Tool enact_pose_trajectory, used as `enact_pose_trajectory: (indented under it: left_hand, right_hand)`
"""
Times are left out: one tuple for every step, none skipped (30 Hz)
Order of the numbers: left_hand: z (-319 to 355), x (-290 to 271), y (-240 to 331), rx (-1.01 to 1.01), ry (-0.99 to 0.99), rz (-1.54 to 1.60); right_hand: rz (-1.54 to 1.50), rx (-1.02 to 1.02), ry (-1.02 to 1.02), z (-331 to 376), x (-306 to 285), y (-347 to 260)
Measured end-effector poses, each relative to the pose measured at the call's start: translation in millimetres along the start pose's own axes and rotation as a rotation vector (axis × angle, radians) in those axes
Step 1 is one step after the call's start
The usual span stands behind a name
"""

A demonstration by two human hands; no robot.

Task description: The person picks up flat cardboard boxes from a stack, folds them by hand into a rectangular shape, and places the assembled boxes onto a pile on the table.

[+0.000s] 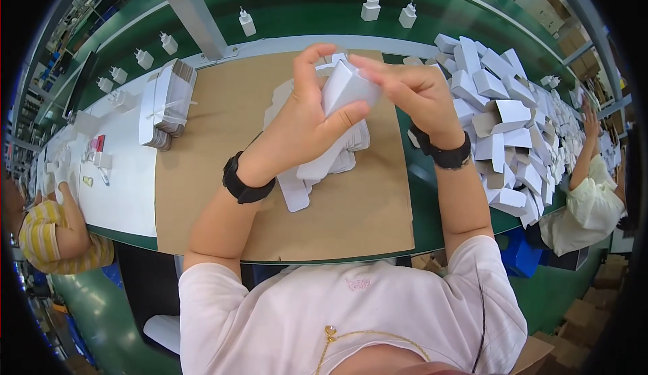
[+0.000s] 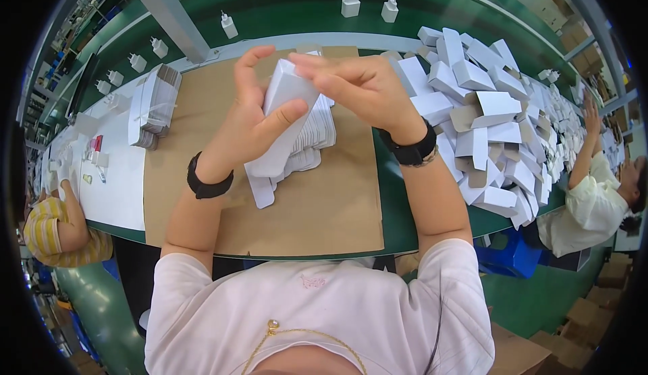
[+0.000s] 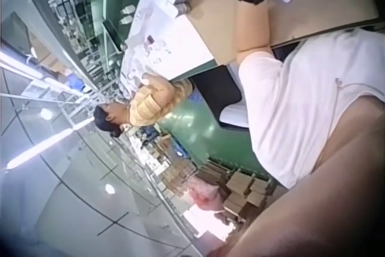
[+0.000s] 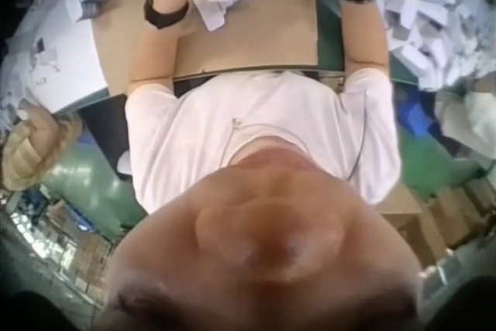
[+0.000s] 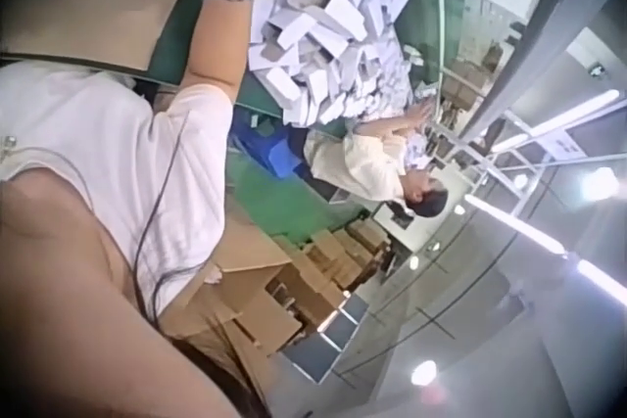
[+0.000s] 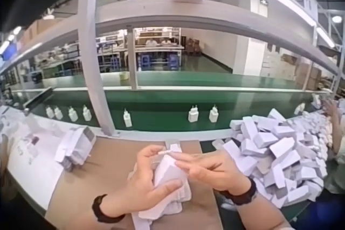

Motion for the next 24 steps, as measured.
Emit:
enact_pose_trajectory:
  left_hand:
    - [-0.3,0.2,3.7,-0.045,-0.020,0.006]
    - [-0.2,1.4,4.8,-0.091,-0.041,0.012]
    - [1.2,2.1,2.7,-0.095,-0.039,0.010]
    - [2.2,3.6,-1.6,-0.084,-0.062,-0.051]
    - [2.7,4.7,-5.0,-0.074,-0.085,-0.112]
    - [4.6,2.5,-7.3,-0.083,-0.081,-0.114]
    - [6.2,-2.1,-8.6,-0.069,-0.064,-0.095]
    - [7.7,-8.2,-9.8,-0.056,-0.045,-0.078]
    - [7.0,-14.5,-12.9,-0.065,-0.044,-0.074]
    - [8.4,-29.0,-17.7,-0.054,0.025,-0.476]
    - [2.4,-34.8,-16.4,-0.014,0.069,-0.863]
    - [5.5,-43.8,-25.4,-0.165,0.074,-0.944]
    - [11.6,-46.7,-30.0,-0.177,0.081,-0.948]
    - [18.3,-48.5,-39.0,-0.352,0.001,-0.925]
    - [20.5,-50.0,-45.9,-0.520,-0.084,-0.897]
    - [24.3,-54.5,-45.4,-0.530,-0.083,-0.897]
    - [28.8,-60.8,-44.8,-0.583,-0.077,-0.837]
    - [37.0,-65.8,-44.1,-0.640,-0.069,-0.775]
    - [45.0,-69.8,-45.4,-0.656,-0.063,-0.779]
    - [53.4,-72.7,-48.0,-0.640,-0.050,-0.801]
    - [59.6,-75.6,-49.0,-0.615,-0.035,-0.822]
    - [62.3,-73.4,-52.9,-0.629,-0.009,-0.775]
    - [64.4,-72.4,-53.9,-0.636,-0.001,-0.782]
    - [65.2,-70.8,-54.8,-0.621,-0.011,-0.800]
  right_hand:
    - [0.001,-0.054,-0.065,-0.1,-1.7,1.1]
    - [0.002,-0.107,-0.130,1.6,-1.8,0.9]
    - [-0.002,-0.105,-0.131,3.6,1.1,-0.3]
    - [0.011,-0.041,-0.104,6.1,4.8,-0.9]
    - [0.023,0.024,-0.078,7.9,6.4,-1.2]
    - [0.121,0.057,-0.087,8.2,2.3,-2.9]
    - [0.205,0.078,-0.023,8.7,-5.0,-13.8]
    - [0.396,-0.050,0.129,8.6,-24.1,-25.0]
    - [0.443,-0.148,0.324,12.2,-49.6,-35.8]
    - [0.656,-0.086,0.612,20.2,-75.1,-46.0]
    - [0.937,-0.170,0.768,33.7,-114.3,-64.1]
    - [1.050,-0.155,0.951,39.7,-128.5,-70.3]
    - [1.040,-0.154,0.940,40.8,-133.5,-65.6]
    - [1.265,-0.168,0.928,40.1,-134.2,-62.8]
    - [1.492,-0.181,0.915,38.1,-133.9,-59.7]
    - [1.301,-0.097,0.839,34.3,-119.9,-50.7]
    - [1.142,-0.039,0.684,27.5,-102.6,-46.5]
    - [1.111,-0.018,0.527,22.2,-87.1,-37.3]
    - [0.970,0.050,0.377,14.2,-74.6,-18.7]
    - [1.002,0.114,0.208,10.9,-57.2,-7.8]
    - [0.943,0.066,0.113,8.0,-38.8,-0.5]
    - [0.959,0.030,-0.020,5.0,-21.9,5.4]
    - [0.949,0.024,-0.023,4.6,-8.8,11.2]
    - [0.857,0.033,-0.083,6.5,4.9,17.8]
Point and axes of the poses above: each hand's wrist, its own z-axis away from the middle knuckle, its own x-axis out of the palm, y = z × x, the point moved 3 cm from there along -z, towards the middle knuckle, and after that the axes turned 8 degrees about z, right-handed, at the moved point
